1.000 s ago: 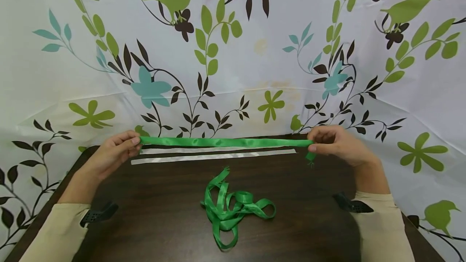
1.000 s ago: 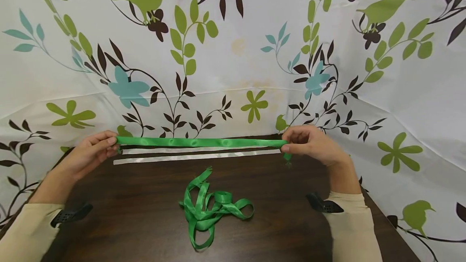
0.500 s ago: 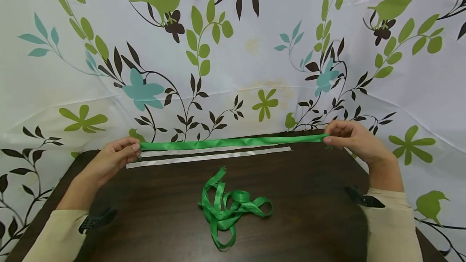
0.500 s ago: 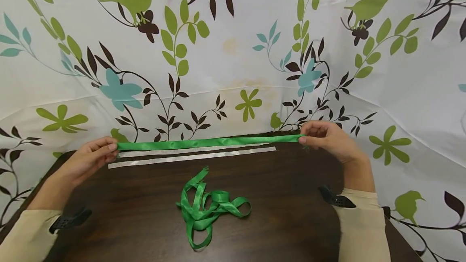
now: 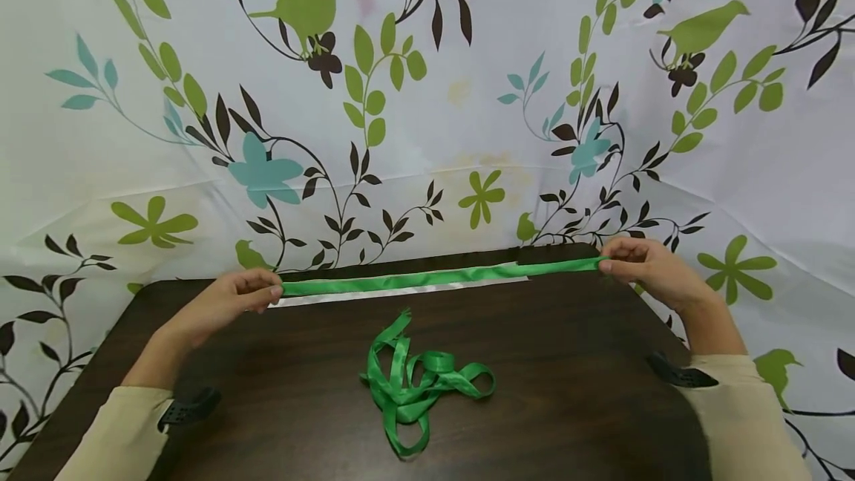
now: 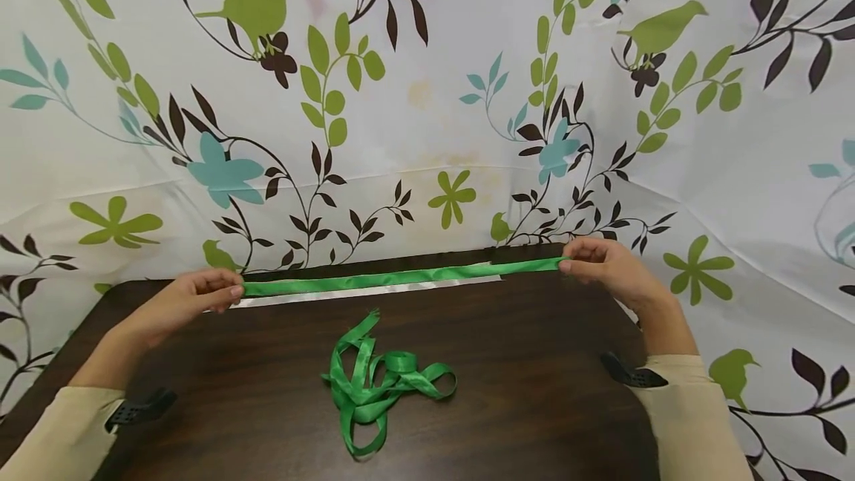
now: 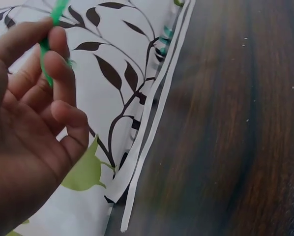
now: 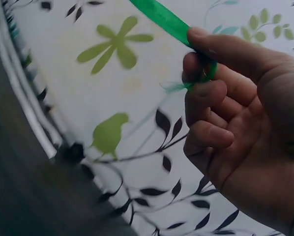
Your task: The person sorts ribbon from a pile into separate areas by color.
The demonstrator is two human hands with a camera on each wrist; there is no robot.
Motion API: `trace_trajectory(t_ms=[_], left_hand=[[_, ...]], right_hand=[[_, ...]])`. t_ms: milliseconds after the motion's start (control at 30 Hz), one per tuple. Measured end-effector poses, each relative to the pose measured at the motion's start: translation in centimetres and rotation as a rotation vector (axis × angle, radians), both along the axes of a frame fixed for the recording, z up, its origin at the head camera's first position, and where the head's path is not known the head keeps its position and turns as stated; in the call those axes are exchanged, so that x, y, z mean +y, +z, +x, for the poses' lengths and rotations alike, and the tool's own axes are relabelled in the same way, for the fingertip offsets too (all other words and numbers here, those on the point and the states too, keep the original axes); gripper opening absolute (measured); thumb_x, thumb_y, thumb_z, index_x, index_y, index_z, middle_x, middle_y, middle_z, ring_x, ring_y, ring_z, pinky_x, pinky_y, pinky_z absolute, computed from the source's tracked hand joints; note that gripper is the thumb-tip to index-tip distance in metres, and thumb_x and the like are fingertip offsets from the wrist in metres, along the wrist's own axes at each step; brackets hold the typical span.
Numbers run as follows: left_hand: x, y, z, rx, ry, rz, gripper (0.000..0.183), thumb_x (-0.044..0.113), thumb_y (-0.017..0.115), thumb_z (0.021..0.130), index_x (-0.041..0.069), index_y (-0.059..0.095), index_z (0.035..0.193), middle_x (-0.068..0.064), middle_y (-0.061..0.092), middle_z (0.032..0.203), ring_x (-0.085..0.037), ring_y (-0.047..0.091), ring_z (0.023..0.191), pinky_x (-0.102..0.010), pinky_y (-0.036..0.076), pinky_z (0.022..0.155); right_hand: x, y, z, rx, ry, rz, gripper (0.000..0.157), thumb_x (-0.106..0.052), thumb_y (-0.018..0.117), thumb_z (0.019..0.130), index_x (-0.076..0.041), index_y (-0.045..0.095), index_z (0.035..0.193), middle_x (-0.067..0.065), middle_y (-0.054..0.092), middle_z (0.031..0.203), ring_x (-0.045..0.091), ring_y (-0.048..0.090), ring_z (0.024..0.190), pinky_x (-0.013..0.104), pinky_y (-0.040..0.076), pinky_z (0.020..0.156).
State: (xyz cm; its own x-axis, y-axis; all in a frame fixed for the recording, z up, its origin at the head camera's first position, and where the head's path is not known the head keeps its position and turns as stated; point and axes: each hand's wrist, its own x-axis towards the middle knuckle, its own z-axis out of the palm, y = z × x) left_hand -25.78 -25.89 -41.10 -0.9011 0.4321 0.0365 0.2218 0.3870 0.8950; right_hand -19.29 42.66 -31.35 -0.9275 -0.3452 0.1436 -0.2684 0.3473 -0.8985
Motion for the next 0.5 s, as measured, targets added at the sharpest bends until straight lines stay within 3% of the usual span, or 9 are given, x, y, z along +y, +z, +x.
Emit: trace_trajectory(t_ms=[167, 333, 500], left_hand=[[0.7, 0.2, 0.3, 0.0, 0.008, -0.072, 0.031, 0.041, 0.062, 0.087, 0.018, 0.061, 0.107, -0.012, 0.059, 0.097, -0.037, 0.053, 0.087, -0.048, 0.043, 0.072], [1.7, -0.4, 0.4, 0.012, -0.041, -0.043, 0.03, 0.038, 0.061, 0.088, 0.015, 0.062, 0.107, -0.013, 0.06, 0.099, -0.043, 0.052, 0.089, -0.048, 0.045, 0.072], [4.2, -1.5, 0.4, -0.022, -0.096, 0.002, 0.027, 0.036, 0.062, 0.089, 0.014, 0.063, 0.105, -0.018, 0.06, 0.102, -0.04, 0.054, 0.092, -0.05, 0.044, 0.075]], right_hand=[[1.0, -1.3, -0.4, -0.087, -0.11, -0.054, 0.021, -0.006, 0.06, 0.091, 0.009, 0.052, 0.104, 0.003, 0.046, 0.066, 0.02, 0.043, 0.06, 0.033, 0.04, 0.055], [2.4, -2.6, -1.3, -0.14, -0.214, -0.035, 0.035, -0.017, 0.064, 0.089, 0.009, 0.053, 0.109, 0.002, 0.055, 0.081, 0.016, 0.049, 0.069, 0.031, 0.044, 0.059], [4.8, -4.2, -1.7, -0.155, -0.285, 0.034, 0.039, -0.024, 0.064, 0.089, 0.007, 0.056, 0.113, 0.008, 0.057, 0.09, 0.015, 0.052, 0.074, 0.033, 0.047, 0.064]])
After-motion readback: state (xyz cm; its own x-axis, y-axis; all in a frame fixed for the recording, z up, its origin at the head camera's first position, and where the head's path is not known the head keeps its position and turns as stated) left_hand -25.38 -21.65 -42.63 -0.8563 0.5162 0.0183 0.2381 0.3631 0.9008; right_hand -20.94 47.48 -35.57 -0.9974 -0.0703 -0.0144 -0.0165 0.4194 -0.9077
